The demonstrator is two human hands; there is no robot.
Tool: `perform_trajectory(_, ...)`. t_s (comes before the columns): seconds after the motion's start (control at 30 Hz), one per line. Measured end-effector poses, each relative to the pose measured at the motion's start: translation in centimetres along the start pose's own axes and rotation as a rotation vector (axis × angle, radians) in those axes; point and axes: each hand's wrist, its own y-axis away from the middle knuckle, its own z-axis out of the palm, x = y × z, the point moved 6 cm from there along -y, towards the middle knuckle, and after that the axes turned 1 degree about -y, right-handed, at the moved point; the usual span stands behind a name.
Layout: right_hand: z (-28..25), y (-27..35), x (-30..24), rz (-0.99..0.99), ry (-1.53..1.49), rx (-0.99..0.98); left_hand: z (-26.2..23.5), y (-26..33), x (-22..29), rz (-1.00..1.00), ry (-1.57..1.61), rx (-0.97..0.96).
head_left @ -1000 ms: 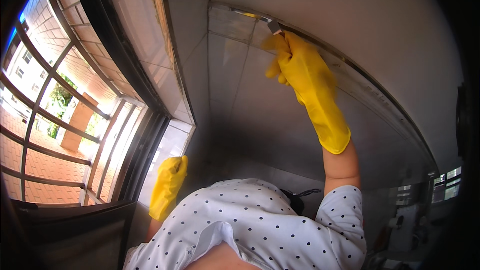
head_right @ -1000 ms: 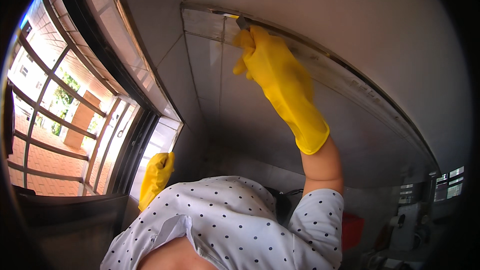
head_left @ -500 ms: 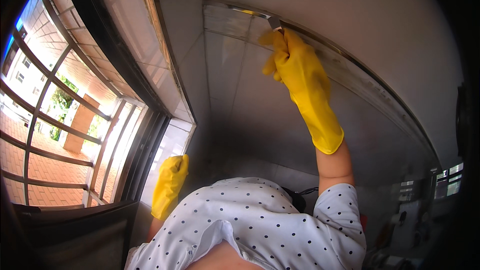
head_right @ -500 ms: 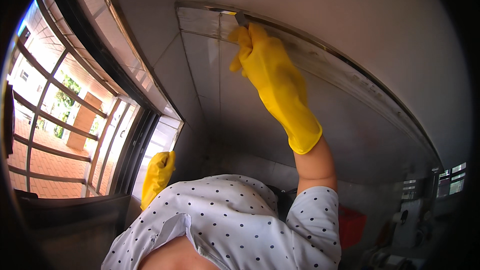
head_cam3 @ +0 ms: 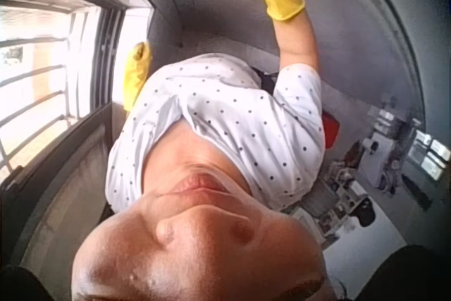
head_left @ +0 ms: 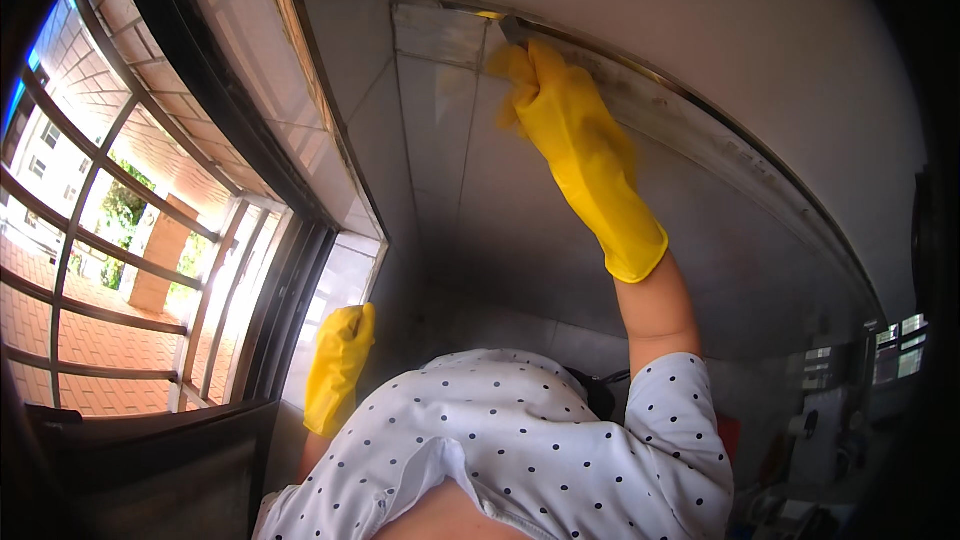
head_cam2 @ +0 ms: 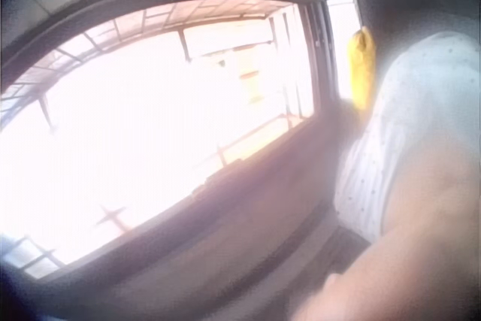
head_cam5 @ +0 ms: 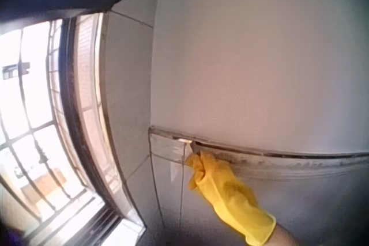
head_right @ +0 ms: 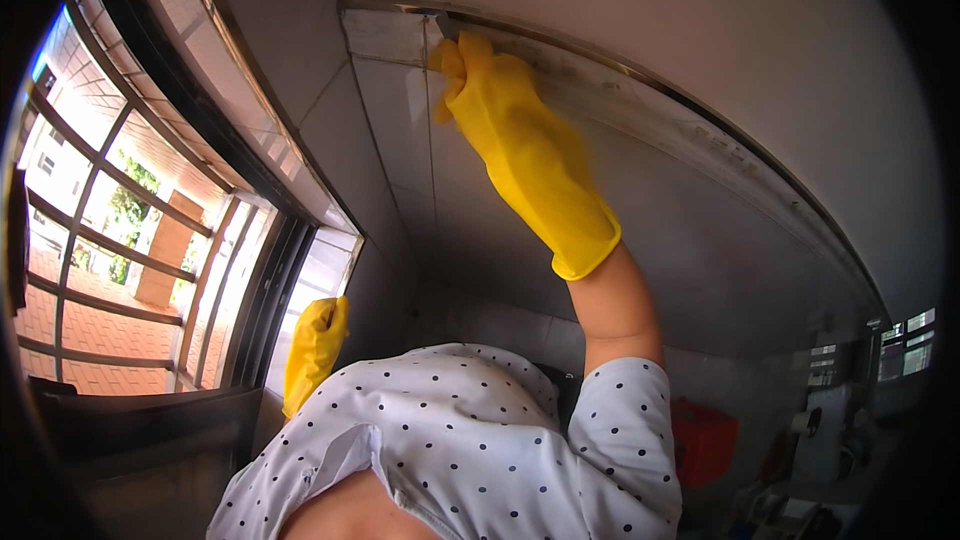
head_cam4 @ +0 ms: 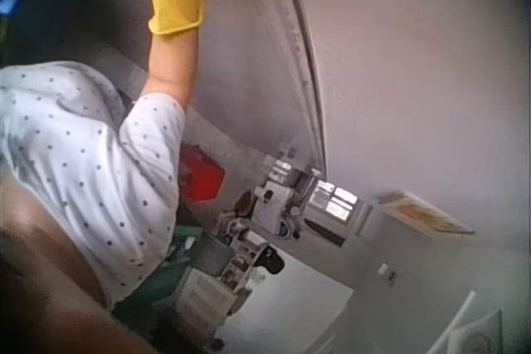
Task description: The person uses a metal scraper to remove marks or residue from white tiled walls. They work methodically along the grout lines and the metal trim near a window, scraping the surface repeatedly to clean it.
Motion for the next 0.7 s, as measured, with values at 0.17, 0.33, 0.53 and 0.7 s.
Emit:
perform_trajectory(0.17,1.7,1.4,3.1,0.044,-0.492,0.049,0.1,-0.2,-0.3,0.021,-0.016,-0.002)
perform_trajectory(0.33,2.7,0.8,4.7,0.062,-0.690,0.147,0.7,-0.2,-0.6,-0.004,0.003,-0.007)
perform_trajectory(0.53,5.0,0.6,3.7,0.088,-0.916,0.281,0.4,-0.3,-0.6,-0.058,-0.027,-0.045)
perform_trajectory(0.7,5.6,0.1,3.3,0.002,-1.004,0.339,0.4,0.1,-0.3,-0.030,0.000,-0.031)
